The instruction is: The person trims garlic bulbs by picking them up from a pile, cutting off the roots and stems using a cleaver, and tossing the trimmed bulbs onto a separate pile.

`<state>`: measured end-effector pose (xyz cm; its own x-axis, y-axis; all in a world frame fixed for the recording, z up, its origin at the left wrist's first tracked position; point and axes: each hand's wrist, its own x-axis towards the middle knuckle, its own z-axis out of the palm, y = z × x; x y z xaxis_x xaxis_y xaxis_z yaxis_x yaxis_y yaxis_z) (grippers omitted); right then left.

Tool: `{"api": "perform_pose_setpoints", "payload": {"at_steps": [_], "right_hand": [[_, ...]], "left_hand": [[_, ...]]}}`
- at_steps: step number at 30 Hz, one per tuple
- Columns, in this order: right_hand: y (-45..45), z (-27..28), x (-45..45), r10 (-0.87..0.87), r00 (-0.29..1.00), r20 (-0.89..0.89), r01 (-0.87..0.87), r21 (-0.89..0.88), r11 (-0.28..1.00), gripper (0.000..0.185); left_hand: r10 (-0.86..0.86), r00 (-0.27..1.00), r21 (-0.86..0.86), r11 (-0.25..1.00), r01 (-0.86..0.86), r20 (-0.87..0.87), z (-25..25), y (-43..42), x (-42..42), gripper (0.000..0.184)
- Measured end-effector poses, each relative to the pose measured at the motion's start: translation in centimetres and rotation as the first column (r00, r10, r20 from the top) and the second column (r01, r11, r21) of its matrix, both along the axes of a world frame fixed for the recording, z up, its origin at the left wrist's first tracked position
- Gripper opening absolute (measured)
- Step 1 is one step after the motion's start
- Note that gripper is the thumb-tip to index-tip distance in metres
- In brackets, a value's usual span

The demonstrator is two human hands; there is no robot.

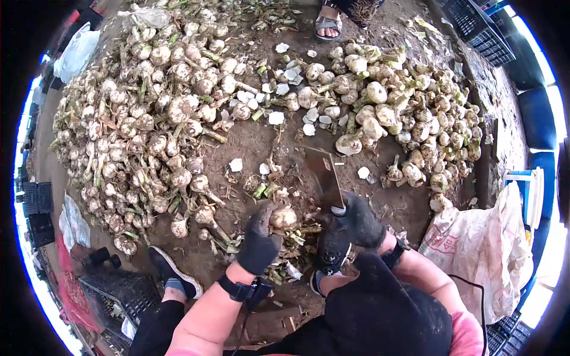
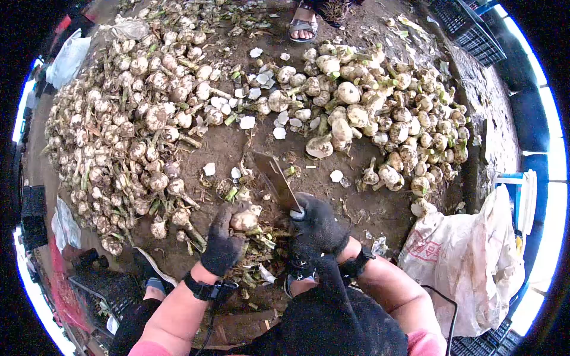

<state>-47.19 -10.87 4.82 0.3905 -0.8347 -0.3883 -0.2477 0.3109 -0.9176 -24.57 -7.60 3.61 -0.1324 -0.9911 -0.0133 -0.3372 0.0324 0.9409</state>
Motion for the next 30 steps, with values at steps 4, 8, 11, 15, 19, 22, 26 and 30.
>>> {"api": "perform_pose_setpoints", "payload": {"at_steps": [4,8,11,15,19,22,26,30], "right_hand": [[-0.7,2.0,3.4,-0.042,0.973,0.228,0.013,0.127,0.992,0.032],[-3.0,1.3,-3.1,-0.36,0.92,0.155,0.339,0.145,0.93,0.02],[-7.6,3.8,-9.0,-0.702,0.691,-0.173,0.57,-0.467,0.676,0.015],[-7.9,1.9,-14.2,-0.72,0.671,-0.176,0.436,-0.692,0.575,0.02],[-5.1,0.6,-4.7,-0.428,0.825,-0.369,0.187,-0.536,0.823,0.029],[-3.2,-0.5,-0.4,-0.249,0.927,-0.282,0.076,-0.508,0.858,0.029],[-3.0,1.2,2.2,-0.062,0.974,-0.219,-0.026,-0.377,0.926,0.027],[-3.0,-0.6,2.8,0.012,0.986,-0.165,-0.059,-0.286,0.956,0.028]], "left_hand": [[-0.083,0.985,0.167,0.98,0.108,-0.15,1.6,-0.5,-1.8,0.055],[0.09,0.993,0.31,0.944,-0.11,0.08,-0.4,-1.6,3.2,0.057],[0.387,0.702,-0.155,0.915,-0.372,0.599,-4.0,-3.3,10.2,0.059],[0.327,0.387,-0.119,0.873,-0.473,0.862,-4.8,-6.6,12.9,0.062],[0.021,0.4,0.199,0.843,-0.5,0.916,-5.4,-6.2,11.9,0.073],[0.34,0.341,-0.009,0.72,-0.694,0.877,-7.7,-3.3,11.7,0.08],[0.394,0.443,-0.063,0.8,-0.597,0.806,-11.3,-2.7,14.6,0.072],[0.511,0.779,0.033,0.829,-0.559,0.363,-12.7,-3.3,15.3,0.057]]}}
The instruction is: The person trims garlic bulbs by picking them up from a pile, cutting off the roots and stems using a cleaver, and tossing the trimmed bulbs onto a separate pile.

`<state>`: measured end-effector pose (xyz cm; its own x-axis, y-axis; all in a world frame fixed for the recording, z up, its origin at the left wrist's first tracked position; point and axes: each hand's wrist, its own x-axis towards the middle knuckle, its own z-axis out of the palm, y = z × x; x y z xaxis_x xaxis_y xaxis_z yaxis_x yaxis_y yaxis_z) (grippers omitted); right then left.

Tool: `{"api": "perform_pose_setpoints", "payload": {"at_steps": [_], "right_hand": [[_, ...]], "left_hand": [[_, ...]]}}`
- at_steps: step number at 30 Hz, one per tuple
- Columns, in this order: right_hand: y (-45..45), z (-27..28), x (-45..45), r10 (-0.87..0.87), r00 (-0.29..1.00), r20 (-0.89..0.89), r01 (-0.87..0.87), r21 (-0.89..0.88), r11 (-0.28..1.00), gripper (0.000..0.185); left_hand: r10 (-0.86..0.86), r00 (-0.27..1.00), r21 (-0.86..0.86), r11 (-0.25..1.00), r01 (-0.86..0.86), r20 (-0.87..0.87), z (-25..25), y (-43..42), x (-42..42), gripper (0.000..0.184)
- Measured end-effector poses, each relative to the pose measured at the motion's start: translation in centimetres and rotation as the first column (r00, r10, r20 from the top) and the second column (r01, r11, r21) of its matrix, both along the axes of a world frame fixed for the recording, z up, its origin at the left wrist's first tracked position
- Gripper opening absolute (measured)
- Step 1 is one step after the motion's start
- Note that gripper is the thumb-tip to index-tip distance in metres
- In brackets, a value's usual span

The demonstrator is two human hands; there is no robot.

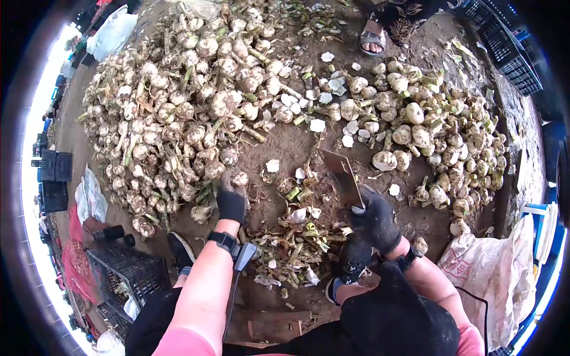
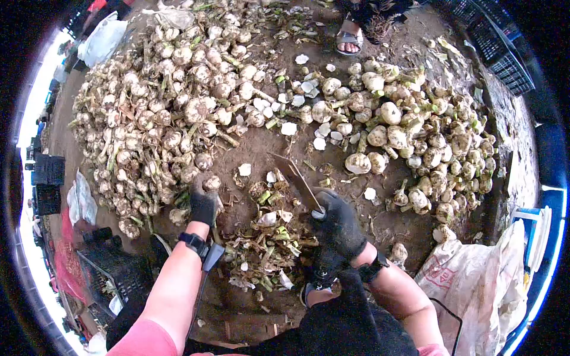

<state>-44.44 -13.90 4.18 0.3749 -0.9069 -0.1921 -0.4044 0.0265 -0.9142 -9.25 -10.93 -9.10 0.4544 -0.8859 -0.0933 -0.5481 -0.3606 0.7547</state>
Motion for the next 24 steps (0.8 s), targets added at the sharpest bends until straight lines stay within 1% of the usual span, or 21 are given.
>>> {"api": "perform_pose_setpoints", "payload": {"at_steps": [2,3,4,5,6,7,8,9,10,12,13,14,15,16,17,19,20,21,22,23,24], "right_hand": [[-0.4,0.3,0.7,0.018,0.991,0.132,-0.02,0.015,1.0,0.028],[-0.2,1.2,1.5,-0.1,0.968,0.23,0.028,0.297,0.954,0.024],[-0.3,0.7,2.1,-0.1,0.957,0.272,0.036,0.233,0.972,0.024],[-0.1,0.2,2.5,-0.095,0.945,0.311,0.045,0.166,0.985,0.023],[0.2,0.8,2.9,-0.148,0.902,0.405,0.055,0.233,0.971,0.023],[0.5,1.6,3.1,-0.203,0.846,0.493,0.057,0.295,0.954,0.024],[0.6,2.3,2.8,-0.2,0.921,0.335,0.049,0.409,0.911,0.026],[1.2,0.9,2.9,-0.208,0.911,0.356,0.111,0.274,0.955,0.026],[1.3,0.7,2.4,-0.245,0.906,0.344,0.114,0.361,0.926,0.027],[1.4,1.2,1.8,-0.284,0.901,0.326,0.117,0.449,0.886,0.029],[1.5,1.3,1.5,-0.209,0.92,0.331,0.118,0.273,0.955,0.028],[1.7,1.5,1.2,-0.137,0.937,0.322,0.114,0.09,0.989,0.027],[1.6,1.8,0.6,-0.148,0.936,0.32,0.123,0.097,0.988,0.027],[1.1,2.3,-0.1,-0.081,0.996,0.026,0.082,-0.027,0.996,0.025],[0.7,2.8,-0.7,-0.036,0.96,-0.277,0.0,-0.131,0.991,0.023],[1.1,3.2,-1.5,-0.042,0.961,-0.272,0.003,-0.142,0.99,0.019],[1.4,3.0,-2.0,0.037,0.968,-0.249,-0.096,-0.23,0.968,0.019],[1.7,2.9,-2.1,0.12,0.965,-0.232,-0.191,-0.318,0.929,0.019],[2.1,3.3,-1.9,0.163,0.938,-0.307,-0.244,-0.247,0.938,0.026],[2.2,3.1,-1.8,0.164,0.938,-0.305,-0.244,-0.244,0.939,0.026],[2.3,2.8,-1.8,0.201,0.924,-0.325,-0.283,-0.227,0.932,0.03]], "left_hand": [[-0.144,0.892,-0.143,0.986,0.09,-0.429,6.3,-0.1,-5.0,0.048],[-0.245,0.744,-0.219,0.966,0.136,-0.621,7.6,0.5,-6.7,0.047],[-0.445,0.801,-0.258,0.894,0.367,-0.401,7.3,1.1,-7.4,0.048],[-0.506,0.775,-0.232,0.862,0.45,-0.379,9.7,1.5,-9.3,0.048],[-0.567,0.742,-0.207,0.823,0.529,-0.358,12.1,1.9,-11.1,0.049],[-0.603,0.756,-0.281,0.795,0.538,-0.256,13.7,1.8,-12.9,0.051],[-0.521,0.713,-0.239,0.852,0.466,-0.468,14.0,2.0,-14.0,0.052],[-0.41,0.638,-0.176,0.9,0.399,-0.651,14.1,2.2,-14.6,0.052],[-0.411,0.635,-0.177,0.899,0.4,-0.654,13.8,2.2,-14.8,0.052],[-0.248,0.467,0.035,0.854,0.519,-0.848,12.7,2.4,-15.3,0.063],[-0.128,0.327,0.043,0.883,0.468,-0.936,12.1,3.2,-15.6,0.055],[-0.263,0.434,-0.033,0.882,0.47,-0.862,11.8,3.5,-16.5,0.048],[-0.387,0.528,-0.107,0.869,0.483,-0.756,11.7,3.7,-17.2,0.042],[-0.389,0.525,-0.106,0.866,0.489,-0.757,11.7,3.6,-17.2,0.042],[-0.421,0.577,-0.079,0.848,0.524,-0.699,11.9,3.3,-17.3,0.044],[-0.453,0.622,-0.046,0.829,0.557,-0.638,11.4,3.3,-17.2,0.046],[-0.097,0.229,-0.009,0.934,0.357,-0.968,10.2,3.6,-17.1,0.045],[-0.07,0.192,0.004,0.933,0.36,-0.979,8.7,4.2,-16.7,0.041],[-0.221,0.361,-0.032,0.886,0.462,-0.906,6.5,5.1,-16.2,0.038],[-0.531,0.602,-0.045,0.771,0.636,-0.596,5.8,5.5,-16.0,0.035],[-0.644,0.651,-0.029,0.719,0.694,-0.402,5.0,5.8,-15.9,0.032]]}}
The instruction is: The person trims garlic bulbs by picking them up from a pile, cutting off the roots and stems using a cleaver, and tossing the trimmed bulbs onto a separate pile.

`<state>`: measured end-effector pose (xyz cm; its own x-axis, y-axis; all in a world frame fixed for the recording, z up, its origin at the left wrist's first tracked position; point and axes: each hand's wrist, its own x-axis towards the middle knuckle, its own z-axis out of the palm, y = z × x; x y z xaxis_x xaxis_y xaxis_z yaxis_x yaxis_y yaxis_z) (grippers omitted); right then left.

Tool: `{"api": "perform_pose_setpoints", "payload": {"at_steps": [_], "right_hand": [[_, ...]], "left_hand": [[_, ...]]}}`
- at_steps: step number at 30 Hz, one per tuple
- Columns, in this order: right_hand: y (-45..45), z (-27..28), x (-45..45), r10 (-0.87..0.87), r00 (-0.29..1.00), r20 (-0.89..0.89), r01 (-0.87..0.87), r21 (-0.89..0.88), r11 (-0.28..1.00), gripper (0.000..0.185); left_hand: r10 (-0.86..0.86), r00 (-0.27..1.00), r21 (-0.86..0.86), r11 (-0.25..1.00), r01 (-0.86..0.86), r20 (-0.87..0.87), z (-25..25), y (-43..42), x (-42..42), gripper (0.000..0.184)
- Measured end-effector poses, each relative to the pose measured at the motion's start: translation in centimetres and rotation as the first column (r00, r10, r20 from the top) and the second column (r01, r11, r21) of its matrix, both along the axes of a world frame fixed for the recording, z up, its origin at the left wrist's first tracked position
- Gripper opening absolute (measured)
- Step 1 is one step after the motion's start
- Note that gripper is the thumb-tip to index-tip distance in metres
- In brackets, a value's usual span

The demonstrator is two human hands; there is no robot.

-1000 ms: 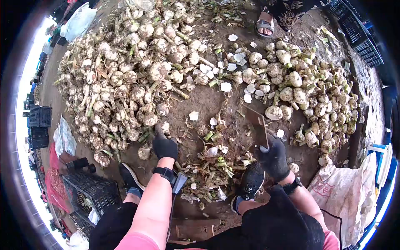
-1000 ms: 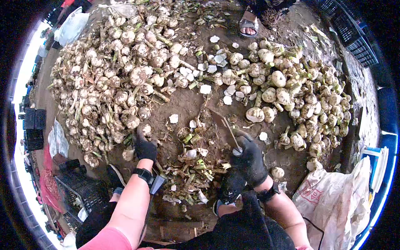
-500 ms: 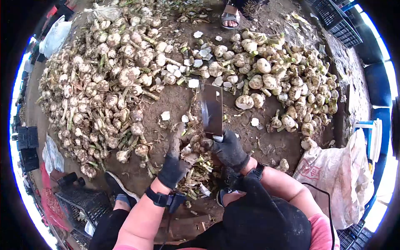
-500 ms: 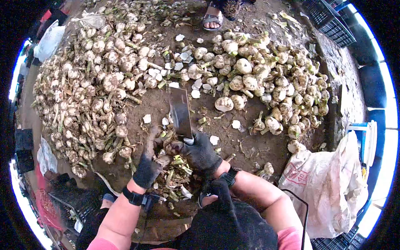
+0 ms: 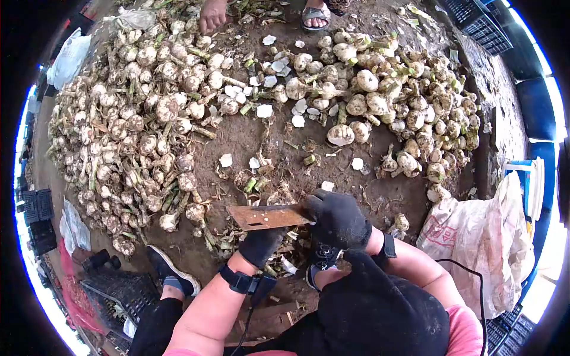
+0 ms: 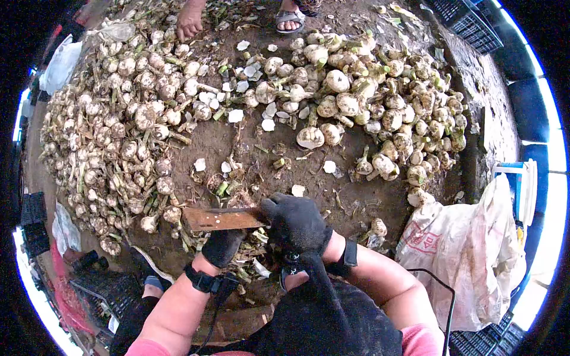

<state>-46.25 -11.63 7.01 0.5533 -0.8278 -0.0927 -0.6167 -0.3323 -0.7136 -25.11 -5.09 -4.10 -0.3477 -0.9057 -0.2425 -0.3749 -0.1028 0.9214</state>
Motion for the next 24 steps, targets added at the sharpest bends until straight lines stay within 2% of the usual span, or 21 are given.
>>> {"api": "perform_pose_setpoints", "payload": {"at_steps": [1,2,4,5,7,9,10,11,13,15,16,17,19,21,22,23,24], "right_hand": [[-0.1,-0.2,0.0,0.036,0.999,-0.025,-0.036,0.01,0.999,0.034],[-0.1,0.0,0.1,0.035,0.999,-0.024,-0.035,0.009,0.999,0.034],[-0.2,0.5,0.3,0.071,0.996,-0.062,-0.072,-0.024,0.997,0.027],[-0.2,0.3,0.2,0.069,0.996,-0.061,-0.071,-0.022,0.997,0.027],[-0.2,-0.3,-0.2,0.045,0.999,-0.012,-0.046,-0.014,0.999,0.038],[-0.3,-1.6,-0.3,0.041,0.999,0.012,-0.04,-0.051,0.998,0.038],[-0.2,-2.0,-0.4,0.038,0.999,0.038,-0.035,-0.083,0.996,0.038],[-0.1,-2.0,-0.4,0.034,0.999,0.037,-0.031,-0.082,0.996,0.038],[0.2,-2.0,-0.3,0.032,0.999,0.003,-0.032,-0.05,0.998,0.036],[0.3,-1.6,-0.5,0.066,0.998,0.01,-0.066,-0.016,0.998,0.034],[0.3,-1.5,-0.5,0.111,0.994,0.016,-0.111,0.016,0.994,0.033],[0.3,-1.6,-0.4,0.11,0.994,0.017,-0.111,0.016,0.994,0.033],[0.5,-2.3,-0.3,0.02,1.0,-0.021,-0.021,-0.078,0.997,0.026],[-0.7,-7.6,-4.8,-0.263,0.945,-0.192,0.288,0.112,0.951,0.013],[-0.6,-6.7,-6.5,-0.362,0.919,-0.156,0.366,-0.003,0.931,0.01],[-0.9,-5.3,-7.2,-0.433,0.895,-0.104,0.422,-0.113,0.9,0.008],[-1.0,-4.2,-6.7,-0.426,0.904,-0.017,0.423,-0.099,0.901,0.008]], "left_hand": [[-0.035,0.993,-0.052,0.998,0.041,0.11,-0.5,0.5,0.3,0.031],[-0.035,0.993,-0.053,0.998,0.041,0.111,-0.1,0.5,0.2,0.031],[0.081,0.985,0.209,0.977,-0.049,-0.15,0.7,0.5,0.2,0.032],[0.08,0.986,0.21,0.976,-0.047,-0.149,2.3,0.2,0.1,0.032],[-0.045,0.999,0.196,0.98,0.043,0.004,6.3,-0.6,-0.3,0.031],[-0.035,0.999,0.153,0.987,0.037,-0.019,6.9,-0.7,-0.6,0.033],[0.189,0.946,0.378,0.923,-0.079,-0.263,6.7,-0.3,-0.7,0.033],[0.436,0.793,0.601,0.791,-0.113,-0.425,6.3,0.1,-0.8,0.034],[0.389,0.809,0.576,0.814,-0.077,-0.44,5.4,0.8,-0.1,0.035],[0.394,0.754,0.58,0.814,-0.021,-0.526,6.3,0.8,0.4,0.04],[0.45,0.733,0.644,0.765,-0.021,-0.51,6.2,1.0,0.5,0.045],[0.45,0.733,0.644,0.765,-0.021,-0.51,6.0,1.1,0.6,0.045],[0.514,0.625,0.679,0.733,0.037,-0.588,6.0,1.4,1.0,0.046],[0.67,0.448,0.791,0.59,0.164,-0.593,8.5,0.8,1.5,0.046],[0.649,0.454,0.769,0.623,0.143,-0.61,9.6,0.5,1.6,0.047],[0.46,0.615,0.628,0.775,0.076,-0.641,9.2,-0.4,1.5,0.049],[0.264,0.778,0.441,0.898,0.018,-0.57,8.7,-1.3,1.3,0.052]]}}
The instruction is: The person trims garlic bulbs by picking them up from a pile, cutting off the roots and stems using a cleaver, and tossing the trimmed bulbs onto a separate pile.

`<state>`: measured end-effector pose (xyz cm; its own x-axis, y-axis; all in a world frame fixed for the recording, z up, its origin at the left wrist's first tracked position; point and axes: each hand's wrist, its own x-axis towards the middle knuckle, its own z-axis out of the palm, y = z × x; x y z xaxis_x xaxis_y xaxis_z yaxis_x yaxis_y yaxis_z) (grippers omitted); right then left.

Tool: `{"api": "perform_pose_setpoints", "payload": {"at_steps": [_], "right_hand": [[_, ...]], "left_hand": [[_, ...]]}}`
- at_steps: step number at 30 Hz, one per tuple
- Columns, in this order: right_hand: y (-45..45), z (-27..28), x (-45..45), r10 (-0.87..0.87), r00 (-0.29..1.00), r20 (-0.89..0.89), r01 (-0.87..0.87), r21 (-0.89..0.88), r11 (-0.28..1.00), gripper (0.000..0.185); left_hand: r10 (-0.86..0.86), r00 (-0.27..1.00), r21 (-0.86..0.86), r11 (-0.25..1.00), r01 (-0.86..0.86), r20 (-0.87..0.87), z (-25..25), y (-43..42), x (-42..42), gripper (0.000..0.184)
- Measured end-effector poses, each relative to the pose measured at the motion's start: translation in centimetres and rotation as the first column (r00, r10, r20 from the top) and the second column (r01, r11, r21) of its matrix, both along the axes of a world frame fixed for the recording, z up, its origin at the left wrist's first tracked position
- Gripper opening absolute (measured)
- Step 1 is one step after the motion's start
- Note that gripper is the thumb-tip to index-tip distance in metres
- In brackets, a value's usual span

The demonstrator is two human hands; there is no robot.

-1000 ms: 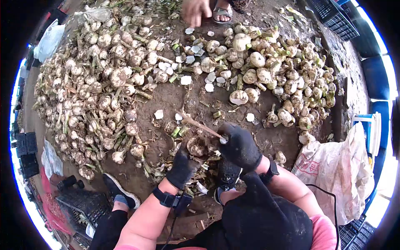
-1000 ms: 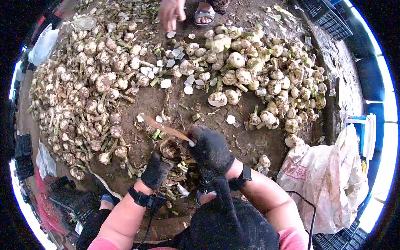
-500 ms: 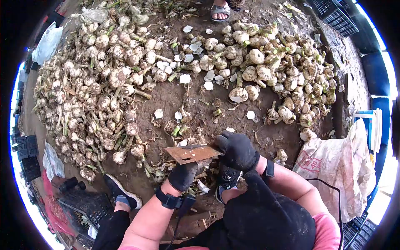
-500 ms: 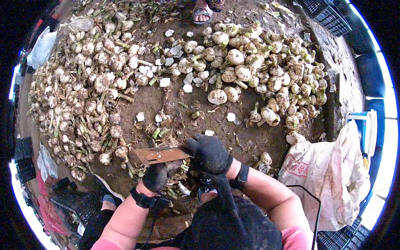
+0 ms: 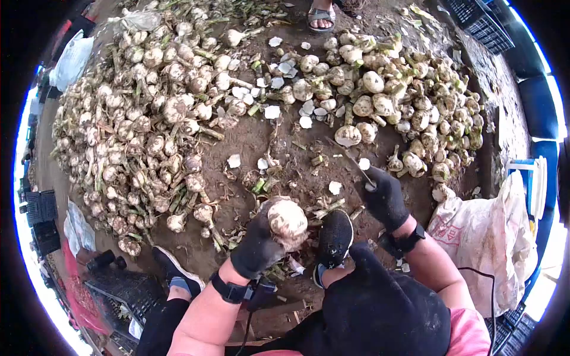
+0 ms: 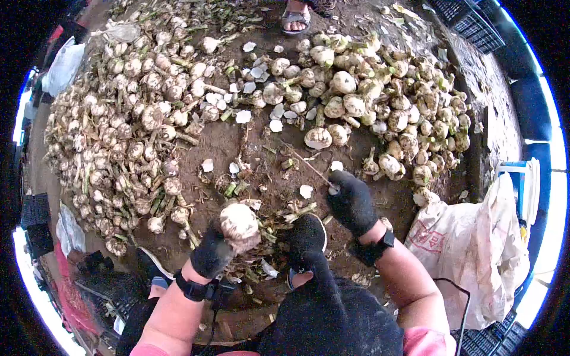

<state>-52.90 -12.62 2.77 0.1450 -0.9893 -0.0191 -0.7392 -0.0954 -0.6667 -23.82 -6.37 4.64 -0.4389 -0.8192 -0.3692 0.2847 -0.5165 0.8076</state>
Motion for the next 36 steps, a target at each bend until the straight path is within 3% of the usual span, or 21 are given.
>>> {"api": "perform_pose_setpoints", "payload": {"at_steps": [1,2,3,5,6,7,8,9,11,13,14,17,19,21,25,27,29,31,32,34,36], "right_hand": [[0.6,0.3,1.2,-0.085,0.94,0.33,-0.001,0.253,0.968,0.011],[0.2,1.3,3.1,-0.387,0.634,0.67,-0.098,0.566,0.819,0.013],[0.1,2.5,5.0,-0.713,0.184,0.677,-0.353,0.722,0.595,0.015],[0.7,4.1,7.3,-0.186,0.669,0.719,-0.276,0.473,0.837,0.021],[0.6,3.9,7.4,-0.113,0.761,0.639,-0.248,0.448,0.859,0.021],[0.5,3.6,7.4,-0.111,0.758,0.642,-0.248,0.442,0.862,0.021],[0.5,3.2,7.5,0.02,0.78,0.626,-0.262,0.297,0.918,0.022],[0.5,2.7,7.8,0.149,0.796,0.586,-0.284,0.144,0.948,0.023],[1.5,2.2,8.9,-0.025,0.749,0.662,-0.182,0.242,0.953,0.021],[1.3,2.4,8.4,-0.004,0.746,0.665,-0.191,0.22,0.957,0.021],[0.2,2.0,8.2,-0.059,0.767,0.639,-0.193,0.317,0.928,0.018],[-1.2,3.2,7.3,0.105,0.96,0.26,-0.143,0.132,0.981,0.016],[-0.5,1.6,5.7,0.204,0.944,0.257,-0.233,0.086,0.969,0.014],[0.5,-1.2,3.4,0.415,0.893,0.176,-0.447,0.224,0.866,0.015],[0.8,2.3,4.3,0.006,0.977,0.213,-0.121,0.535,0.836,0.023],[1.2,2.5,6.8,-0.191,0.718,0.669,-0.226,0.484,0.845,0.027],[1.1,3.4,8.6,0.04,0.746,0.665,-0.326,0.312,0.893,0.03],[0.6,2.9,7.2,0.002,0.792,0.611,-0.369,0.477,0.798,0.032],[-0.4,1.9,4.3,-0.349,0.437,0.829,-0.471,0.541,0.697,0.03],[-2.8,2.1,-0.3,-0.222,0.753,0.619,0.02,0.316,0.949,0.022],[-4.6,2.6,-2.9,-0.311,0.865,0.394,0.266,0.165,0.95,0.019]], "left_hand": [[-0.014,0.977,-0.201,0.978,0.058,0.214,-0.5,-1.0,-0.2,0.056],[-0.018,0.963,-0.229,0.97,0.082,0.271,-0.1,-1.9,-0.9,0.052],[-0.026,0.945,-0.236,0.966,0.108,0.327,0.2,-2.1,-1.5,0.047],[0.004,0.947,-0.331,0.937,0.108,0.321,-0.9,-2.5,-2.2,0.053],[0.118,0.782,-0.49,0.833,0.258,0.612,-0.9,-2.2,-2.3,0.053],[0.306,0.531,-0.568,0.69,0.448,0.79,-0.7,-2.3,-2.2,0.053],[0.315,0.523,-0.571,0.687,0.45,0.792,-0.5,-2.1,-2.2,0.053],[0.194,0.613,-0.469,0.821,0.326,0.766,-0.3,-1.8,-2.3,0.056],[0.09,0.71,-0.327,0.923,0.205,0.699,-0.5,-1.7,-2.2,0.06],[0.016,0.954,-0.054,0.999,0.0,0.298,-1.9,-1.7,-2.0,0.056],[0.089,0.89,-0.269,0.962,0.039,0.448,-2.6,-1.6,-2.2,0.045],[0.065,0.804,-0.32,0.934,0.159,0.591,-2.4,-1.0,-1.8,0.046],[0.054,0.832,-0.197,0.978,0.067,0.552,-0.8,-1.0,-2.0,0.042],[0.142,0.988,-0.167,0.977,-0.13,0.064,-1.0,-0.7,-1.7,0.038],[0.127,0.823,-0.348,0.933,0.089,0.553,-1.7,-2.2,-0.2,0.034],[0.166,0.882,-0.419,0.907,0.038,0.44,-3.2,-1.2,-1.5,0.056],[-0.012,0.951,-0.31,0.944,0.113,0.309,-1.0,-1.2,-2.1,0.07],[-0.173,0.981,-0.164,0.969,0.185,0.086,0.8,-2.7,-1.0,0.073],[-0.064,0.998,-0.142,0.988,0.067,0.026,0.0,-3.0,0.5,0.065],[0.275,0.734,-0.377,0.926,-0.028,0.621,-1.2,-3.3,4.9,0.043],[0.464,0.174,-0.472,0.881,0.009,0.869,-4.3,-3.2,10.2,0.052]]}}
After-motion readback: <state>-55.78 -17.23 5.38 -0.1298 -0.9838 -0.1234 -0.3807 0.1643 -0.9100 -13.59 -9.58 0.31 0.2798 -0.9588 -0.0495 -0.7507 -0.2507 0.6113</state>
